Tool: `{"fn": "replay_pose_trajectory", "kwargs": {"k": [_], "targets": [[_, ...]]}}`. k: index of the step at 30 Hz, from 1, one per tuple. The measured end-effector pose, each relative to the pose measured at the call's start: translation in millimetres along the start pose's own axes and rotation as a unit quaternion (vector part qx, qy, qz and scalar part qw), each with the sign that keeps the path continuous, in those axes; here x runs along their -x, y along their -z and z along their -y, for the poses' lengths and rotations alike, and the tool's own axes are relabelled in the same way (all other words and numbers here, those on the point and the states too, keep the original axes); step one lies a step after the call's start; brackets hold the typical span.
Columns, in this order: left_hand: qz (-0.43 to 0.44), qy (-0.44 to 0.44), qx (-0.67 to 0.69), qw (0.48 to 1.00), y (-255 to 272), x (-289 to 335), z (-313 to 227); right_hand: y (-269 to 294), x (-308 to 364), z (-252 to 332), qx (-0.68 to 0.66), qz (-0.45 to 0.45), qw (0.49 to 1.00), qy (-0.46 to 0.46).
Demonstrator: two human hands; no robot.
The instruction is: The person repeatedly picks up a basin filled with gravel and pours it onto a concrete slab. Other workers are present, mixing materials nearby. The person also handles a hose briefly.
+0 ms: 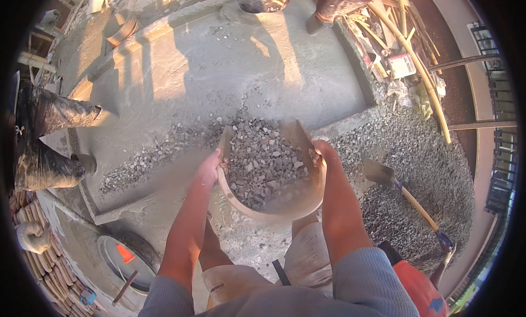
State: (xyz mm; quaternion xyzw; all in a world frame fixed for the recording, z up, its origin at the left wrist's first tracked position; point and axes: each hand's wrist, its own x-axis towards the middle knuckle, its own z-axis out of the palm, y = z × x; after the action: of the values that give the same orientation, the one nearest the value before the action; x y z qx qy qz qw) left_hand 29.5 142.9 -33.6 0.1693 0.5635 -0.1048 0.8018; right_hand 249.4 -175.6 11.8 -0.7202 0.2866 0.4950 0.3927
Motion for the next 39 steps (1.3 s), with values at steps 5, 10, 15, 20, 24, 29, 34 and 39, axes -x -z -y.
{"fn": "replay_pose_trajectory", "kwargs": {"k": [5, 10, 15, 20, 24, 29, 34, 39], "targets": [[0.100, 0.029, -0.086, 0.991, -230.5, -125.4, 33.0, 196.8, -44.5, 91.8, 0.089, -0.153, 0.984, 0.016], [0.041, -0.091, -0.120, 0.988, -293.0, -168.0, 29.5, 218.1, -67.9, 178.4, 0.145, -0.163, 0.971, 0.098], [0.191, 0.008, 0.047, 0.980, -158.6, -145.7, -93.3, 104.2, -74.7, 254.3, 0.194, 0.016, 0.969, 0.154], [0.030, -0.014, 0.092, 0.995, 25.0, -4.8, -129.2, -80.2, -39.6, 237.9, 0.291, 0.133, 0.926, 0.199], [0.057, 0.009, 0.081, 0.995, 58.5, 78.4, -92.9, -75.4, 5.3, 124.3, 0.106, 0.125, 0.980, 0.116], [0.158, -0.033, -0.065, 0.985, 48.6, 143.3, 50.0, 52.7, 111.1, -143.4, -0.163, 0.063, 0.985, -0.006], [-0.001, -0.136, -0.207, 0.969, 89.0, 121.5, 182.9, 25.0, 67.8, -365.0, -0.300, 0.061, 0.941, -0.146], [0.010, 0.038, -0.256, 0.966, 184.9, -10.2, 245.7, -90.0, -89.2, -536.0, -0.312, -0.054, 0.930, -0.190]]}}
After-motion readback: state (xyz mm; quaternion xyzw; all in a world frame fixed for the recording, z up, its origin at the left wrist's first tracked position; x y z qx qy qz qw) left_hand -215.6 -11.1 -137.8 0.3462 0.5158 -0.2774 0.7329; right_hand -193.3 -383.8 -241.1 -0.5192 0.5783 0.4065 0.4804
